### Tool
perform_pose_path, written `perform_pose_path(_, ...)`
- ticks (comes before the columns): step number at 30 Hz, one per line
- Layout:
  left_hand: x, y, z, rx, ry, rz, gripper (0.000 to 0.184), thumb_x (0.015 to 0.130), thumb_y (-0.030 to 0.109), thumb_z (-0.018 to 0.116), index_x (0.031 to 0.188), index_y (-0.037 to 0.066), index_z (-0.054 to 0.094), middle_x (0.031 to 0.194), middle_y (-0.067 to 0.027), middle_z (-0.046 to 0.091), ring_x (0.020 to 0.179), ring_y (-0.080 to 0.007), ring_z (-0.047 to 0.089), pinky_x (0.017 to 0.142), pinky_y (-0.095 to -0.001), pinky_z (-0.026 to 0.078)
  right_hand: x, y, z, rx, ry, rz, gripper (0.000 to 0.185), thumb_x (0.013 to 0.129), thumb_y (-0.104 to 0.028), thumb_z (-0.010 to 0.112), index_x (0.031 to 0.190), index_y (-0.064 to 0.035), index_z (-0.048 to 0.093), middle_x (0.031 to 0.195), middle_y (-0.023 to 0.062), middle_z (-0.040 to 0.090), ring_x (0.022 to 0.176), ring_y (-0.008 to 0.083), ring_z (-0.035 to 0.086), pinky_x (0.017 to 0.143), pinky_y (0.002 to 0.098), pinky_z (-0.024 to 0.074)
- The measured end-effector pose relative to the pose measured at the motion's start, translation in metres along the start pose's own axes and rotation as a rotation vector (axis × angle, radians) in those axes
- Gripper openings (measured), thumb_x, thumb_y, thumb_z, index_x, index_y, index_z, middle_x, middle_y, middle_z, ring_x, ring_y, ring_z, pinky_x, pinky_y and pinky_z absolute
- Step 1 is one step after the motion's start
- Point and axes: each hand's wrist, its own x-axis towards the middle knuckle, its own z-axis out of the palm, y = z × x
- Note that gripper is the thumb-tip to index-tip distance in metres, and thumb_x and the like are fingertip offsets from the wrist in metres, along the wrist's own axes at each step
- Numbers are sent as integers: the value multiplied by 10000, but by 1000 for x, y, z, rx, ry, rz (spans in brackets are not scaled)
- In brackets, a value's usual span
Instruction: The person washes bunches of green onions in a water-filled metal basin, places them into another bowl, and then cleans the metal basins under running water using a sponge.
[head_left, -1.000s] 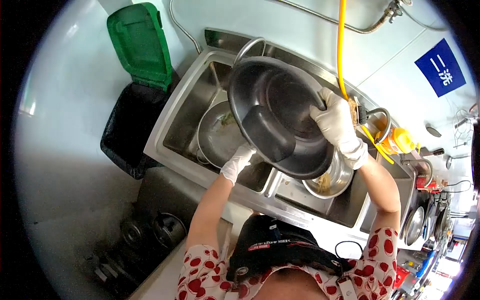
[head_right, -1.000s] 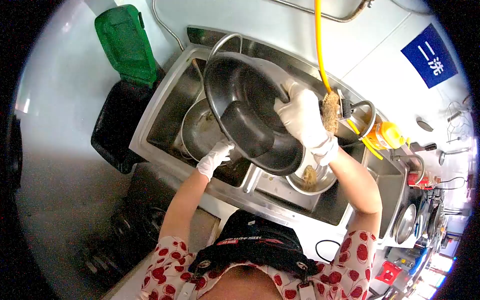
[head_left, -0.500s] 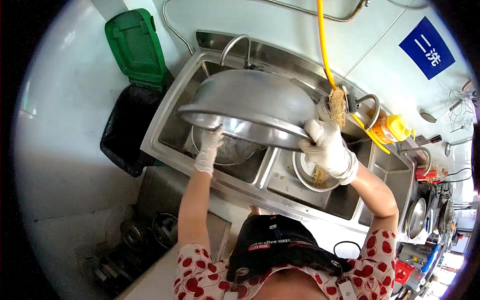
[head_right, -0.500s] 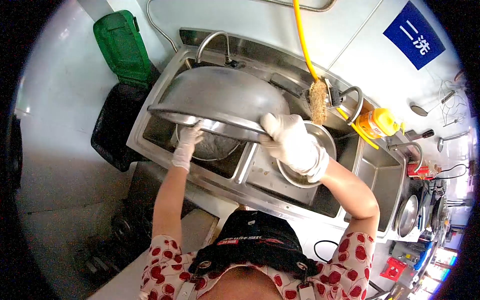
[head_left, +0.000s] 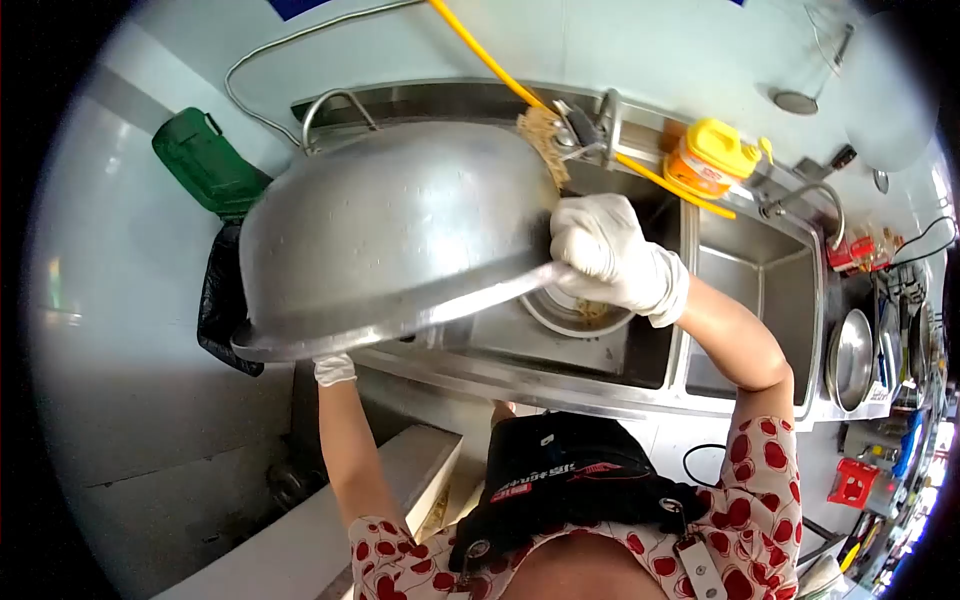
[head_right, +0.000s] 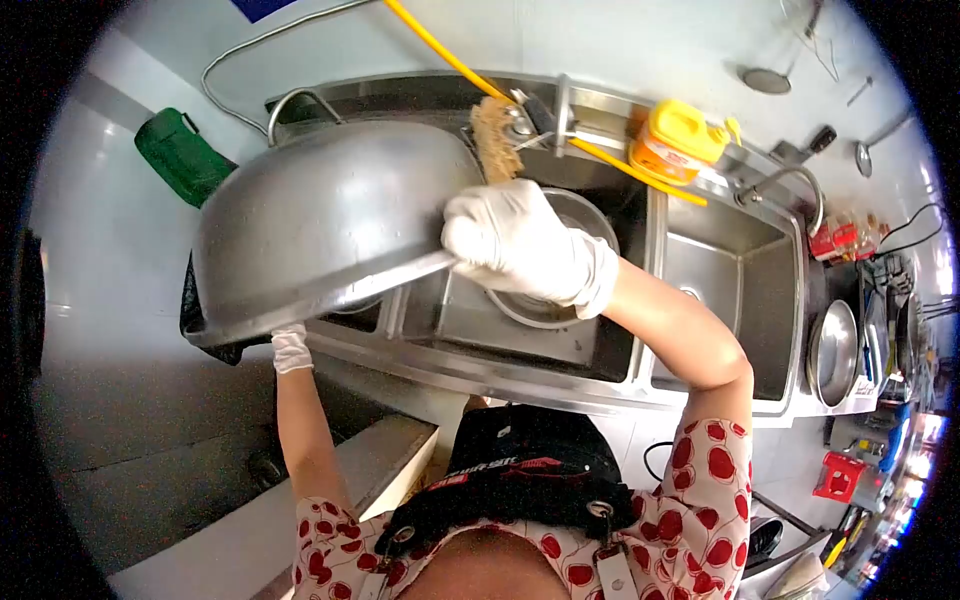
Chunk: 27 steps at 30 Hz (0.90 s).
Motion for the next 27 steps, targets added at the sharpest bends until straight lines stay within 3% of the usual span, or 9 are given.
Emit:
perform_pose_path(7,-53,47,0,40,34,77,390,850,205,672,1138,-19,534,1085,-126,596,974,-229,565,905,-323,459,-75,31,-53,90,98,228,326,563,12,683,729,-64,413,647,103,412,554,301,469,476,398,367)
perform_pose_path(15,-105,84,-41,188,-85,-73,343,829,173,666,1113,2,579,1083,-133,626,957,-228,600,827,-360,489,-75,20,-76,-8,106,145,308,506,54,665,768,-29,526,750,119,550,664,306,562,574,342,434)
perform_pose_path(19,-126,122,-47,81,-303,-308,451,797,220,705,1173,21,553,1118,-134,618,961,-206,617,783,-364,518,-78,17,-76,18,173,161,350,653,39,637,1002,36,613,1017,166,633,888,322,609,766,381,494)
perform_pose_path(20,-133,141,-51,21,-371,-424,479,790,232,714,1188,26,547,1127,-134,616,962,-200,621,772,-365,526,-90,37,-82,-279,-6,117,392,794,55,597,1182,42,539,1124,194,607,974,311,610,832,391,498)
perform_pose_path(21,-156,143,-33,-440,-40,-130,589,760,246,735,1233,-9,492,1142,-186,597,954,-213,620,787,-325,529,-80,33,-82,-74,67,-118,445,811,41,606,1240,44,488,1134,195,609,990,337,603,838,402,498)
perform_pose_path(22,-181,117,-31,-325,-100,-170,618,747,245,730,1235,-39,479,1150,-216,585,1004,-266,598,852,-344,499,-71,22,-86,-137,-145,8,464,811,25,632,1246,40,471,1138,198,606,968,362,609,815,417,511)
perform_pose_path(24,-226,102,-43,-59,-240,-235,657,729,236,714,1241,-85,456,1178,-257,563,1104,-378,548,961,-390,440,-62,16,-73,-238,-61,-183,306,814,-106,680,1067,16,561,915,135,590,754,314,570,633,397,459)
perform_pose_path(25,-243,121,-60,-107,-300,-444,572,791,280,701,1234,-36,528,1145,-224,611,1057,-304,595,970,-350,428,-56,14,-65,-294,-10,-275,259,815,-171,705,978,4,607,803,104,582,647,289,550,543,387,434)
perform_pose_path(27,-271,124,-80,109,-537,-578,602,800,298,684,1274,-28,507,1162,-248,596,1082,-339,585,959,-346,433,-45,-10,-62,-315,-41,-153,207,741,-67,749,799,-17,556,745,93,554,627,281,534,556,369,440)
